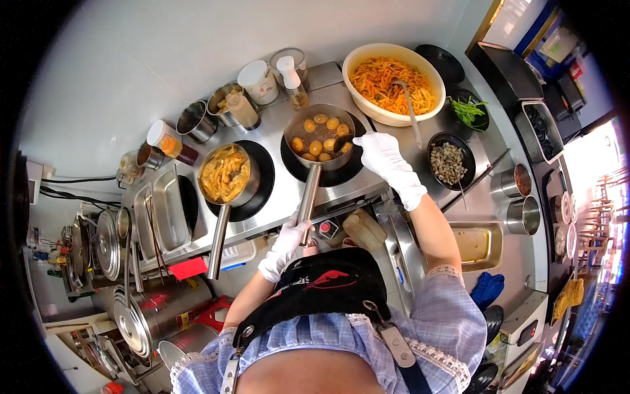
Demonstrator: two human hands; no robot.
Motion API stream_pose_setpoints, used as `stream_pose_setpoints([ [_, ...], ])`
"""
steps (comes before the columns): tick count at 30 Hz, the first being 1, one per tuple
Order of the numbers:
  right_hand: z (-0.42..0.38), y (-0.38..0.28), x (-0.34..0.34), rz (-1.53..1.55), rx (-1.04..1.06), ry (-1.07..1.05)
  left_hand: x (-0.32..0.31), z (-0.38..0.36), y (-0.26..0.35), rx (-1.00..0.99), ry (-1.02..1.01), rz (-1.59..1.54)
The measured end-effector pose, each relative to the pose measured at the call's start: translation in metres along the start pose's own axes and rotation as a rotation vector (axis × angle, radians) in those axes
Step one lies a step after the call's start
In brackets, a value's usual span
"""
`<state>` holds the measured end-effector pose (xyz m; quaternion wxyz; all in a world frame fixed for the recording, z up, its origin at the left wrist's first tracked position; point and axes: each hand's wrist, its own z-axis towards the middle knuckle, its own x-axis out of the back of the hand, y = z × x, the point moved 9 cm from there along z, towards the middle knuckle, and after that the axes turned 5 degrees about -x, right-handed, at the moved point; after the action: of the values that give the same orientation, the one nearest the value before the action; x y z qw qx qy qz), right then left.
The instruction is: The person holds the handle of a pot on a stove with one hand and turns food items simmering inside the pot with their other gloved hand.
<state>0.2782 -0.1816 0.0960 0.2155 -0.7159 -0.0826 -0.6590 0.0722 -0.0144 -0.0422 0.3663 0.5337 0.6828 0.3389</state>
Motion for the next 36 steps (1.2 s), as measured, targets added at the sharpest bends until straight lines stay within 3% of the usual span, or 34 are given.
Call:
stream_pose_setpoints([
  [4,0.001,0.001,-0.028,0.021,-0.07,-0.229,-0.001,-0.001,0.0,0.011,-0.007,-0.015],
  [7,0.003,-0.01,-0.054,0.093,-0.045,-0.218,0.001,0.002,-0.003,0.012,-0.006,0.023],
  [15,0.016,-0.07,-0.105,0.13,0.079,0.116,0.002,0.005,-0.003,-0.028,0.003,0.035],
  [24,0.043,-0.011,-0.093,0.194,-0.165,0.219,0.002,0.005,0.002,-0.042,0.026,0.111],
  [31,0.023,0.016,-0.03,0.189,-0.061,0.215,0.001,0.004,0.0,-0.029,-0.014,0.021],
  [36,0.004,0.013,-0.008,-0.004,0.001,0.018,0.0,0.004,-0.001,-0.019,-0.022,0.007],
])
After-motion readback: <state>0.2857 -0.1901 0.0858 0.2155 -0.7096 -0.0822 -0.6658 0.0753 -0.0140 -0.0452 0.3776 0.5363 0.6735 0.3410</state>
